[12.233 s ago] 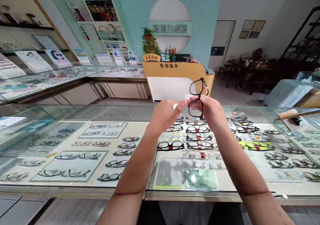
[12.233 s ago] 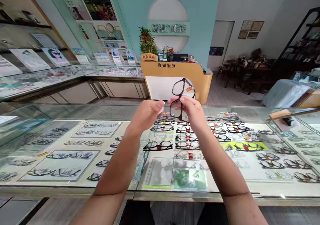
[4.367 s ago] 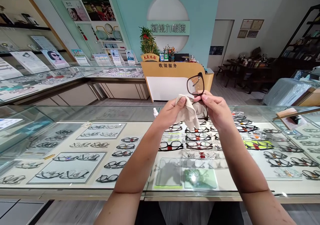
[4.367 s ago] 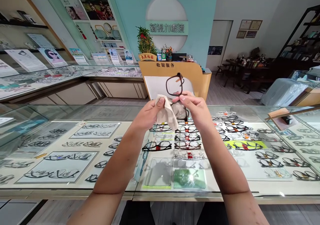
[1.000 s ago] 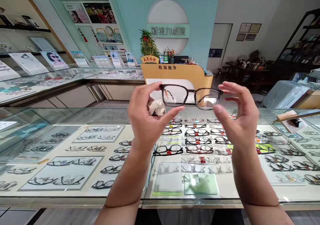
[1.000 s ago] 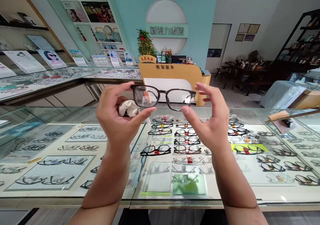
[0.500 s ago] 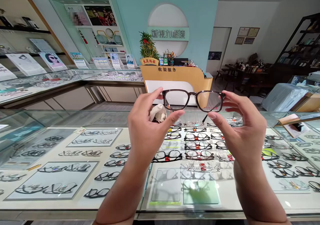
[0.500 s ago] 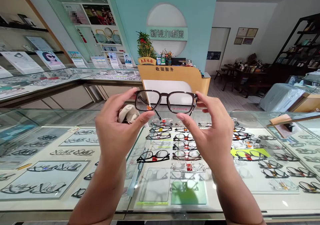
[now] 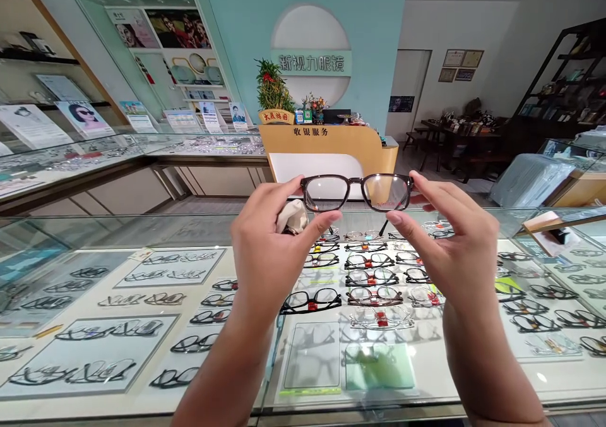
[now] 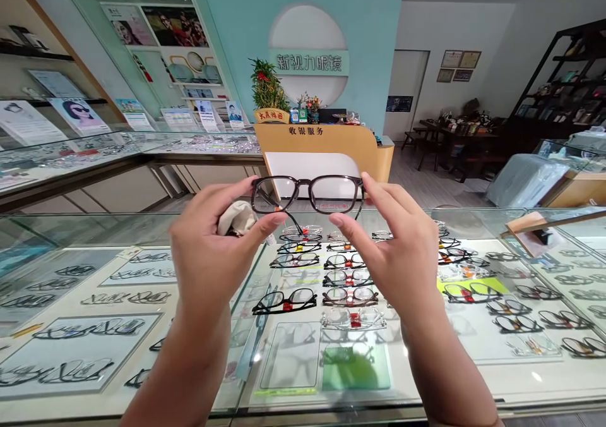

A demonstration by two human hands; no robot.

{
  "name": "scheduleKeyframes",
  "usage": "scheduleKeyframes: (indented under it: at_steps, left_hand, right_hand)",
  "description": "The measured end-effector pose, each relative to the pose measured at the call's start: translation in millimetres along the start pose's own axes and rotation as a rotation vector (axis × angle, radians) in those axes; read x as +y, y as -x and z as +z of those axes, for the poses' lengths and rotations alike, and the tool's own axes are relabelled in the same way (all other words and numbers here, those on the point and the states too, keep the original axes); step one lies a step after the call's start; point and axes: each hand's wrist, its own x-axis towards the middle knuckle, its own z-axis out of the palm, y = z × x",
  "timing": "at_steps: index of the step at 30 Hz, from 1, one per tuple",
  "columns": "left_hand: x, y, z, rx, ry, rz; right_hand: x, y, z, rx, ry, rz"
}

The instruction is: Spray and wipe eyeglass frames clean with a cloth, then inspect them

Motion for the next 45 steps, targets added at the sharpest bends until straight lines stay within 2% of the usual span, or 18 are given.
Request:
scheduleKeyframes:
  at_steps: [9, 17, 23, 34, 45]
  left_hand:
    - [-5, 0, 4.5, -0.019, -0.012, 0.002]
    - [0, 2, 8.1, 0.099, -0.024, 0.053]
    - [3, 4, 8.9, 0.134, -0.031, 0.083]
    - [1, 8, 11.2, 0.147, -0.032, 0.096]
    - [6, 8, 10.7, 0.138, -0.054, 0.037]
  right_hand:
    - [4, -1, -1, -0.043, 0.042, -0.001]
    - [7, -3, 0, -0.144, 0.009, 0.078]
    - [8, -3, 1, -0.213, -0.02, 0.16]
    - [12, -5, 4, -0.335, -0.089, 0.241]
    - [15, -4, 4, -0.362, -0.139, 0.247]
